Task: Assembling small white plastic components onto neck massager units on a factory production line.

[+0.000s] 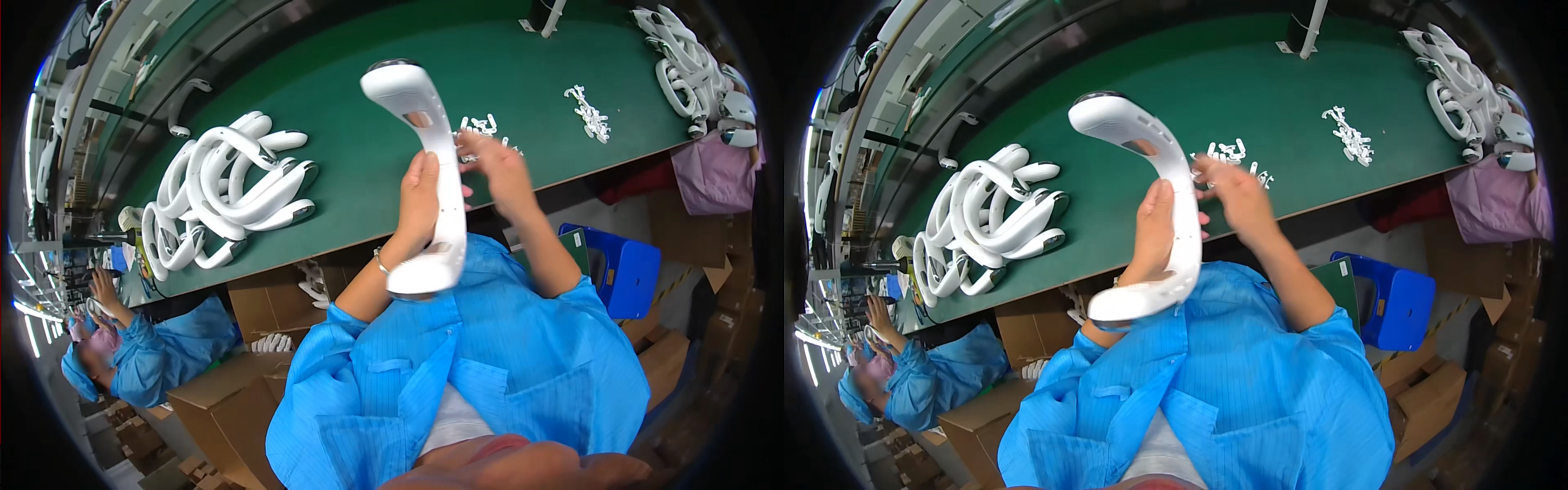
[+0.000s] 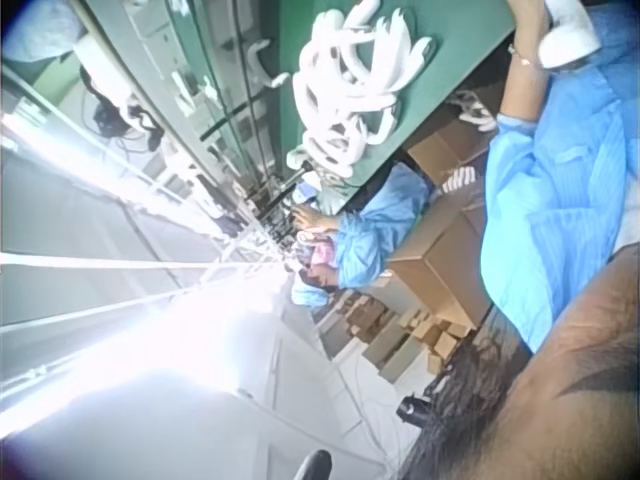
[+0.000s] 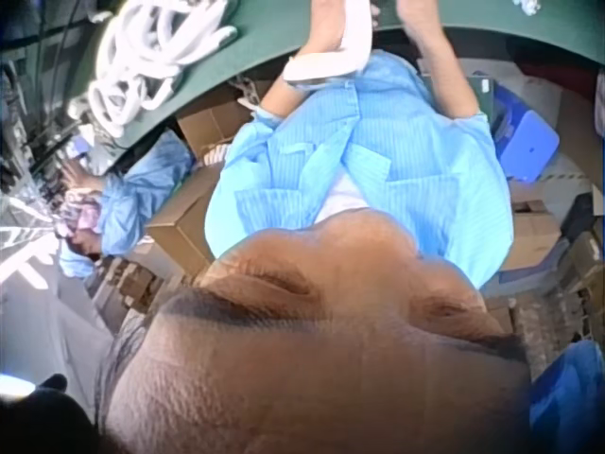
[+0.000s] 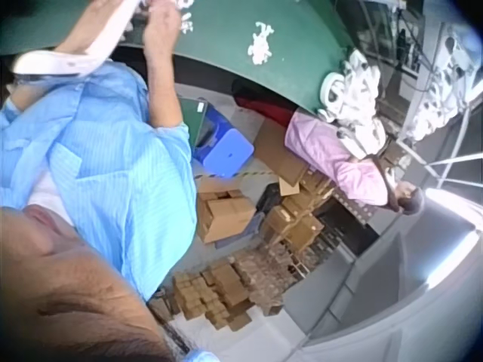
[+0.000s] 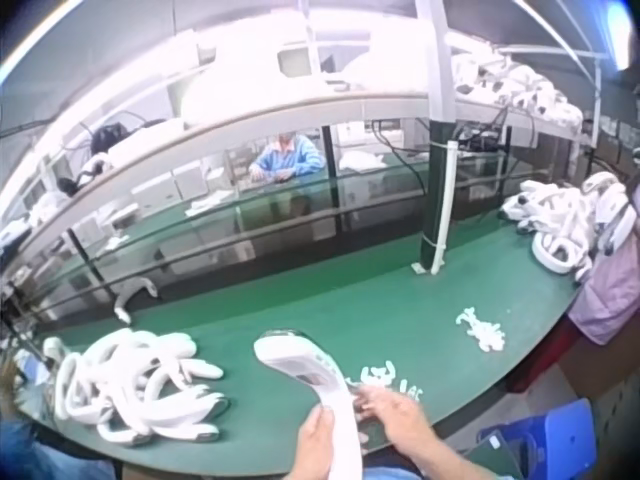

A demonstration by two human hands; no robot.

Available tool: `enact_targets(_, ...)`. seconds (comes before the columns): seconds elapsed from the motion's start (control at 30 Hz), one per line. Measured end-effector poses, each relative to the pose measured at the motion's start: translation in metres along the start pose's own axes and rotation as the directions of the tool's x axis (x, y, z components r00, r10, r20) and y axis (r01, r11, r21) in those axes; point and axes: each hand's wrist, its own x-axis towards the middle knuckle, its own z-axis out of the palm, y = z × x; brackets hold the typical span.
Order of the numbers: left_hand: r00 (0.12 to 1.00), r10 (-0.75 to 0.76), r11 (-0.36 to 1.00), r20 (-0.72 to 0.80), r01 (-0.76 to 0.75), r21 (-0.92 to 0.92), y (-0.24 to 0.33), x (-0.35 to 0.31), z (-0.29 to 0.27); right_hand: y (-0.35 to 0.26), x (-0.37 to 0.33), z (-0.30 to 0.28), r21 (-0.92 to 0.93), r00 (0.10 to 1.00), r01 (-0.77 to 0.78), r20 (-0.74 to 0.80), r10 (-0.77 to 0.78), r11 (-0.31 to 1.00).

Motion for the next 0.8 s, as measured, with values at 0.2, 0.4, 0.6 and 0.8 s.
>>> enact_targets(0.2,0.993,-0.037,0.971,-0.115,0.063,0.231,0.003,0.012,-0.031,-0.022,0.056,-0.077,-0.812,0.96,0.212,0.07,-0.27,0.544)
enact_targets(0.4,0.999,-0.019,0.999,0.032,0.02,-0.05,-0.001,0.021,-0.04,0.008,0.084,-0.079,-0.907,0.924,0.364,0.323,-0.206,0.212)
enact_targets(0.6,0.991,-0.118,0.993,0.069,0.116,0.039,-0.004,0.017,-0.033,0.009,0.084,-0.085,-0.894,0.907,0.381,0.314,-0.279,0.233)
enact_targets(0.8,0.991,-0.019,1.0,0.129,0.02,-0.009,-0.002,0.025,-0.021,-0.007,0.05,-0.062,-0.425,0.989,0.146,0.097,-0.116,0.893)
